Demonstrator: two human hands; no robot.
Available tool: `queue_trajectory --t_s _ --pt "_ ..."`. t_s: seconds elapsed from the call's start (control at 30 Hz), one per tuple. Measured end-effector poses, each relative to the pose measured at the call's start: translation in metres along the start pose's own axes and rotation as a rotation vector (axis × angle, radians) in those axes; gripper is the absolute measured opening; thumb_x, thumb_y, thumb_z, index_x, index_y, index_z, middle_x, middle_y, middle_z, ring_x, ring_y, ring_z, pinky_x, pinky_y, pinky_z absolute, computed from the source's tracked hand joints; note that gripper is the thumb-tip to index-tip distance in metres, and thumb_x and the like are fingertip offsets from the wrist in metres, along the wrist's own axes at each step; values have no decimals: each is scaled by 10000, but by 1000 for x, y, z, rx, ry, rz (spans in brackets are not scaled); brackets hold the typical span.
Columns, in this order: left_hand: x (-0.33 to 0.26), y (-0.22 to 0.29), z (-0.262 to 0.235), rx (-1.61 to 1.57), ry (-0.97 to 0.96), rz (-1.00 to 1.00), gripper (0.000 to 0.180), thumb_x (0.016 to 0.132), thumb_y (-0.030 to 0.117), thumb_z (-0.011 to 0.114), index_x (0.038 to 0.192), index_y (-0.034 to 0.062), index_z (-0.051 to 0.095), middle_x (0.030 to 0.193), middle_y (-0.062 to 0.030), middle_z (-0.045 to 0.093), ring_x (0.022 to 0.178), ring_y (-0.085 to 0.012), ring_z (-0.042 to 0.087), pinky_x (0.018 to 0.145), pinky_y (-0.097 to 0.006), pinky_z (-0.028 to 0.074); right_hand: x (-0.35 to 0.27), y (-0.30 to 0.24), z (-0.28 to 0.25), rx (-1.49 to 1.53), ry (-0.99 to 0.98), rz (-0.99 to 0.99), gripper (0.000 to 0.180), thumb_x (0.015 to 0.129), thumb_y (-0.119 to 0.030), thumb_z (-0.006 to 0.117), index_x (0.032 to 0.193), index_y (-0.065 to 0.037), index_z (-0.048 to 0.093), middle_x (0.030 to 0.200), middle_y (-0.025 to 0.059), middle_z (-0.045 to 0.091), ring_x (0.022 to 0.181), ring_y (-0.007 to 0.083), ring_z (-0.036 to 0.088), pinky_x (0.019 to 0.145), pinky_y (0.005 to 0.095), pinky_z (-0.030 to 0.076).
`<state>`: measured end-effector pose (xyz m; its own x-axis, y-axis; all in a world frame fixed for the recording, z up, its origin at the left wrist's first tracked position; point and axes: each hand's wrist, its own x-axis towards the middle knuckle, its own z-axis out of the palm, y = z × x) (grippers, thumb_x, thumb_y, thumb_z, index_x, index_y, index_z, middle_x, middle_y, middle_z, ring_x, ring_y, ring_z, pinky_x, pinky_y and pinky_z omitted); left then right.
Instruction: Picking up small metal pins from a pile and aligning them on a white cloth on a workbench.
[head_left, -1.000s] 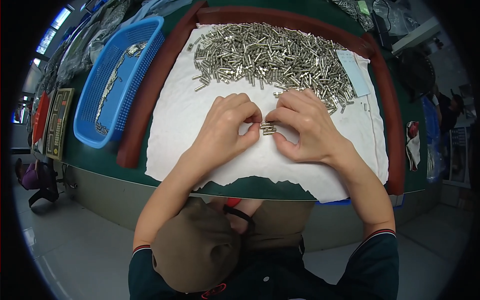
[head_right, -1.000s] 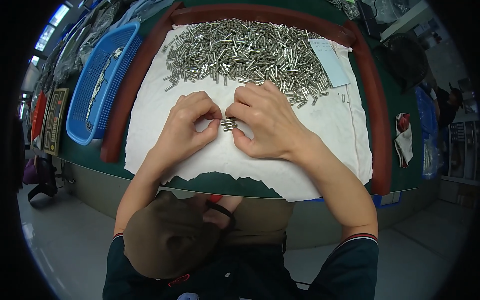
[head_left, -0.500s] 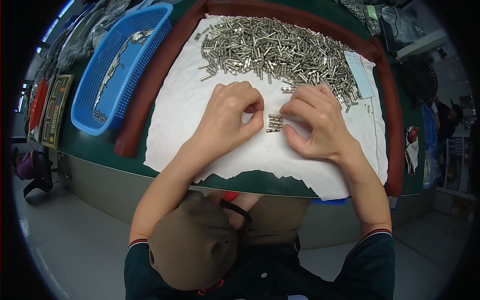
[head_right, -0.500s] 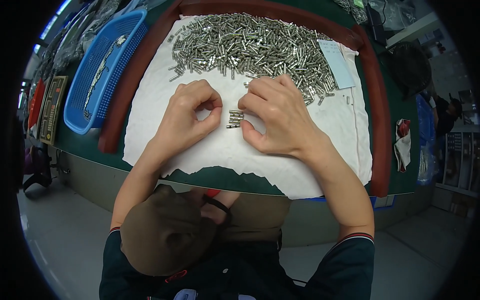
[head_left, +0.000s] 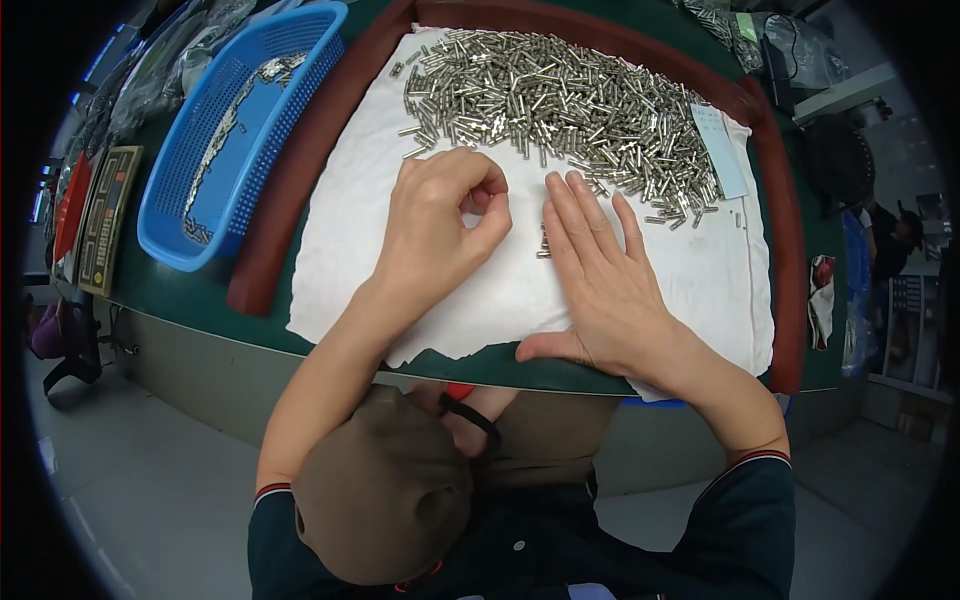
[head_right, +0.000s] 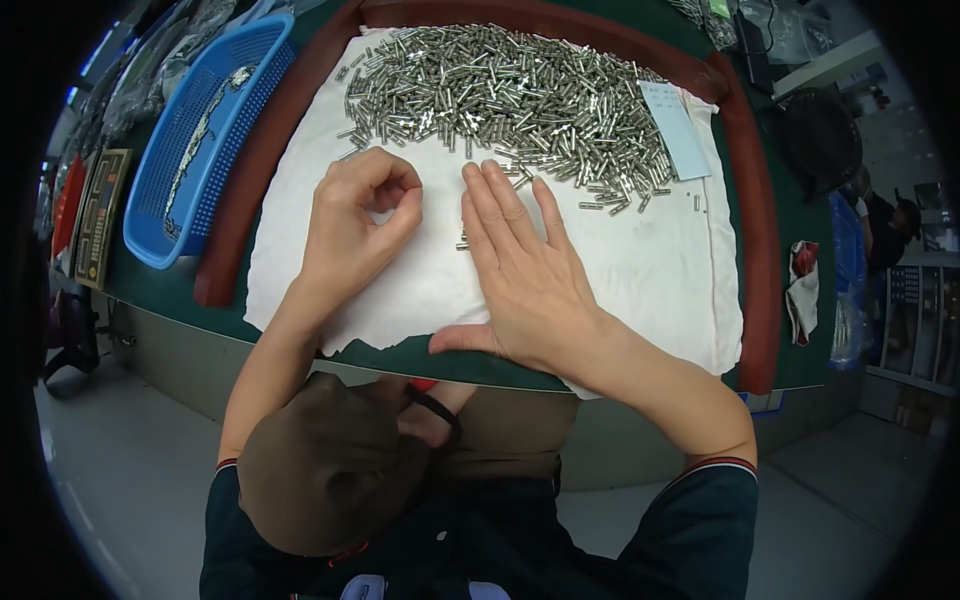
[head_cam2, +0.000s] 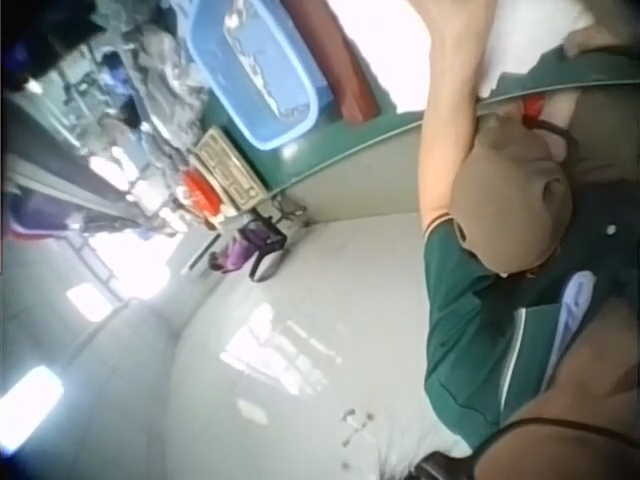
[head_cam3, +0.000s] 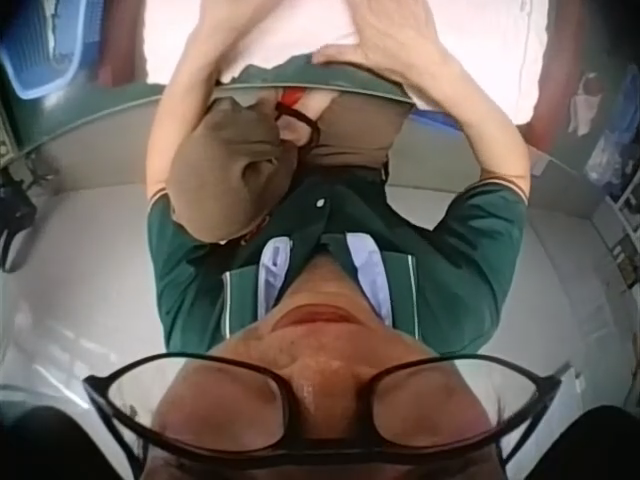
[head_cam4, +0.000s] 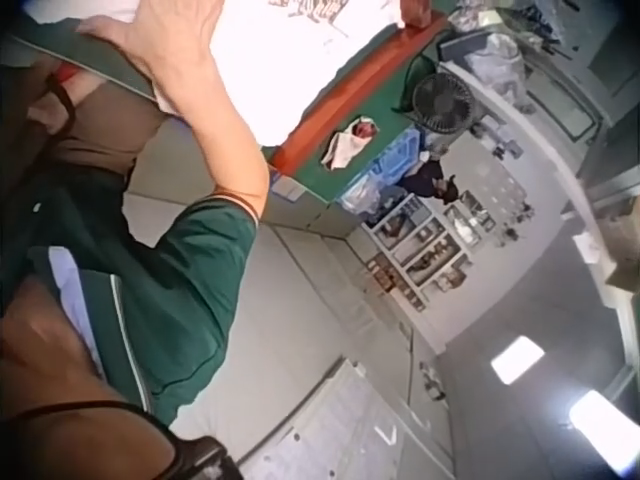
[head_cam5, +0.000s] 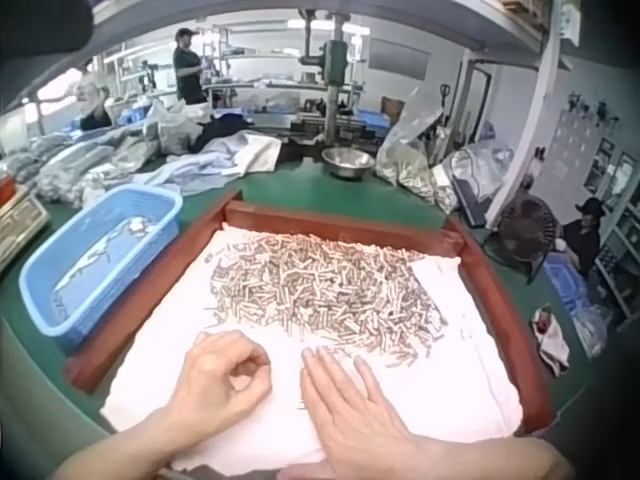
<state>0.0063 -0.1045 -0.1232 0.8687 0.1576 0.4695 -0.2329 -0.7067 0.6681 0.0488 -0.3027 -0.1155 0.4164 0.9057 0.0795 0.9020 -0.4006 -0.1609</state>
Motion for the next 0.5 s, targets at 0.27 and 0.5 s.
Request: queue_trajectory --t_s 0.27,0.5 --pt "1 -2 -2 27 -101 3 45 757 44 673 781 46 634 707 -43 602 645 -192 583 687 -348 386 20 54 -10 259 674 175 392 854 -294 674 1139 -28 633 1127 133 597 1044 303 560 880 411 407" --pt "-2 -1 2 10 -205 -21 54 776 12 688 824 -4 671 790 -67 597 700 -185 568 645 -295 467 17 51 -4 176 635 58 83 653 16 651 681 -40 597 680 64 531 658 235 531 608 348 379"
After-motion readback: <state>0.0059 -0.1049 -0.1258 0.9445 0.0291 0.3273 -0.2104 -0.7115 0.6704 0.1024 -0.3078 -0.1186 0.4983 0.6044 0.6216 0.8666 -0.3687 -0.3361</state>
